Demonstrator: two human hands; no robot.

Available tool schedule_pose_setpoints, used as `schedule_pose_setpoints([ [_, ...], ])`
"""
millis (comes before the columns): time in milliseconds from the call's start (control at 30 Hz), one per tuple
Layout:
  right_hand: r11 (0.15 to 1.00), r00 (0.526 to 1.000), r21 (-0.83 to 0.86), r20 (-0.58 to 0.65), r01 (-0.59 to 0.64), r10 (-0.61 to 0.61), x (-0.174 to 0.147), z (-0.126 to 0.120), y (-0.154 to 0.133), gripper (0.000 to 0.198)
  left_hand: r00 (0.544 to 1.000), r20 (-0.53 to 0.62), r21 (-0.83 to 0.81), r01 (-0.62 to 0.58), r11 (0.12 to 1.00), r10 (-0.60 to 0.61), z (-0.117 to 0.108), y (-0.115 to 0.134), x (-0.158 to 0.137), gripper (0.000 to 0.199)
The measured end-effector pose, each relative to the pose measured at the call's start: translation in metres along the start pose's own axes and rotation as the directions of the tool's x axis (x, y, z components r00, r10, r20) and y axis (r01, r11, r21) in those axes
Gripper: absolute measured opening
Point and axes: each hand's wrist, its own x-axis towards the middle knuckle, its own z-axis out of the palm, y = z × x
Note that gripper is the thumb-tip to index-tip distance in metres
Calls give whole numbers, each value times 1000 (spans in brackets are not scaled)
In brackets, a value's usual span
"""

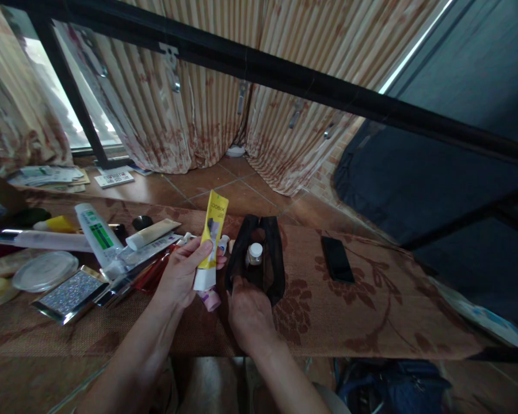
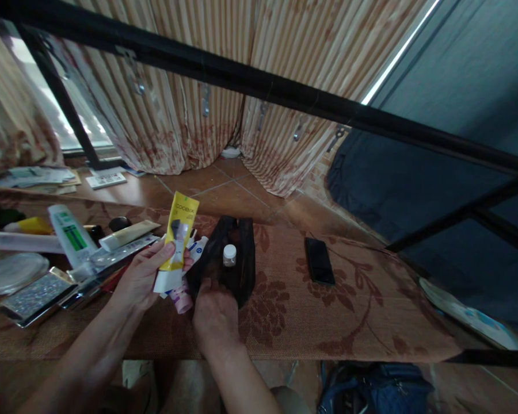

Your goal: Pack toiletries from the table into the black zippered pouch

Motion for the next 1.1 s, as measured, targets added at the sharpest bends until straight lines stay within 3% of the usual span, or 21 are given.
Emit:
schedule_pose_setpoints([
  [133, 1000, 1000, -14, -4, 3, -3, 0, 1, 0, 20, 999, 2, 5, -44, 999, 44, -2, 0, 1, 26],
  [333, 1000, 1000, -16, 5, -4, 4, 0, -1, -1, 21, 998, -54, 24, 29, 999, -28, 0, 0, 2, 18],
  [633, 1000, 1000, -9, -3, -1, 1, 0, -1, -1, 22, 986, -34, -20, 163, 986, -164, 6, 4, 1, 34],
  [867, 1000, 1000, -2, -18, 3, -3, 0, 0, -1, 20, 993, -21, 36, 119, 992, -118, 2, 2, -1, 22],
  [1100, 1000, 1000, -8, -8, -3, 3, -1, 0, -1, 20, 997, -5, 92, 77, 993, -77, 3, -1, -2, 30],
])
